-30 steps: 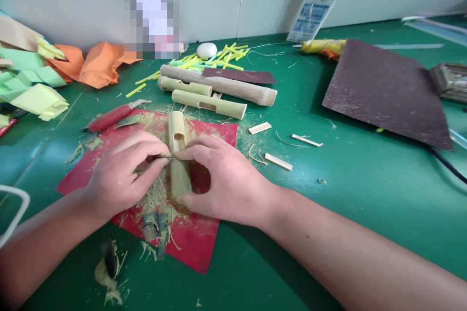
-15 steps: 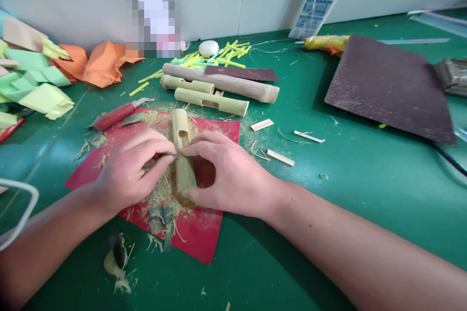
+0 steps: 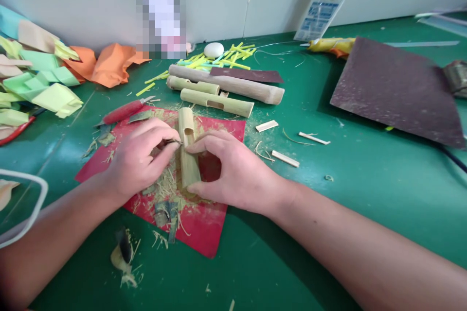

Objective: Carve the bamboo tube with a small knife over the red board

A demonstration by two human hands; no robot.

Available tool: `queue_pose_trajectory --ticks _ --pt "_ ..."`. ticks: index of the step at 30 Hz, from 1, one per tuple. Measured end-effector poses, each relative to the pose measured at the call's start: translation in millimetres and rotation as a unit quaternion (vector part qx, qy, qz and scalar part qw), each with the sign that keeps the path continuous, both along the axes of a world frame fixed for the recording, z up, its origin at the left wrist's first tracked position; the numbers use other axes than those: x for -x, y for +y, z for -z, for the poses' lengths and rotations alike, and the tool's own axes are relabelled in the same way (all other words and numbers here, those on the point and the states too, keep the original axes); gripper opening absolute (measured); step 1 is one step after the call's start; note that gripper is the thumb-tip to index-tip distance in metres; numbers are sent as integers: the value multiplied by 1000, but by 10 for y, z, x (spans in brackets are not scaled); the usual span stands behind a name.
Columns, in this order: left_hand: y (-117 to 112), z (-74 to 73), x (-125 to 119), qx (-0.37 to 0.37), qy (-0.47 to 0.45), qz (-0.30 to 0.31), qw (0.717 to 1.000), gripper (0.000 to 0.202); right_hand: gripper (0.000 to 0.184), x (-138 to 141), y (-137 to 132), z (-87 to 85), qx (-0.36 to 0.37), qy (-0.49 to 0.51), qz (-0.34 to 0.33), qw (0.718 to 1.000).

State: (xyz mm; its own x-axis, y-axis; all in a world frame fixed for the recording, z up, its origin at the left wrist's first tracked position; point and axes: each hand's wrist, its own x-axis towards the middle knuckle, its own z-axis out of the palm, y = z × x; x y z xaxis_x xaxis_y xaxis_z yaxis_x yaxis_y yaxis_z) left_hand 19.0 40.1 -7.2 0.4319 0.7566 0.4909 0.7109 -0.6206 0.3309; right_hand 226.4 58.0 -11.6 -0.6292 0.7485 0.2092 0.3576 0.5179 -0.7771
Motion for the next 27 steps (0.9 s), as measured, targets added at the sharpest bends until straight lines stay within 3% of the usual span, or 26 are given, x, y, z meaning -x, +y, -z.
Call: queue_pose_trajectory --ticks 4,9,14,18,23,27 --pt "-7 -5 8 22 -3 35 999 10 49 -1 5 -3 2 -3 1 1000" --pt "17 3 19 -3 2 1 1000 9 50 -1 -4 -7 1 -7 2 1000" --pt "-19 8 19 27 -1 32 999 10 50 7 -2 -9 7 -6 6 1000" --pt "-54 7 9 5 -1 10 1000 9 51 4 -2 -10 8 -5 6 1000" --pt "-143 4 -17 48 -6 54 997 9 49 -3 -3 -4 23 -7 7 1000" --pt "-145 5 -28 21 -6 36 999 10 49 -1 -2 -3 19 -1 7 1000"
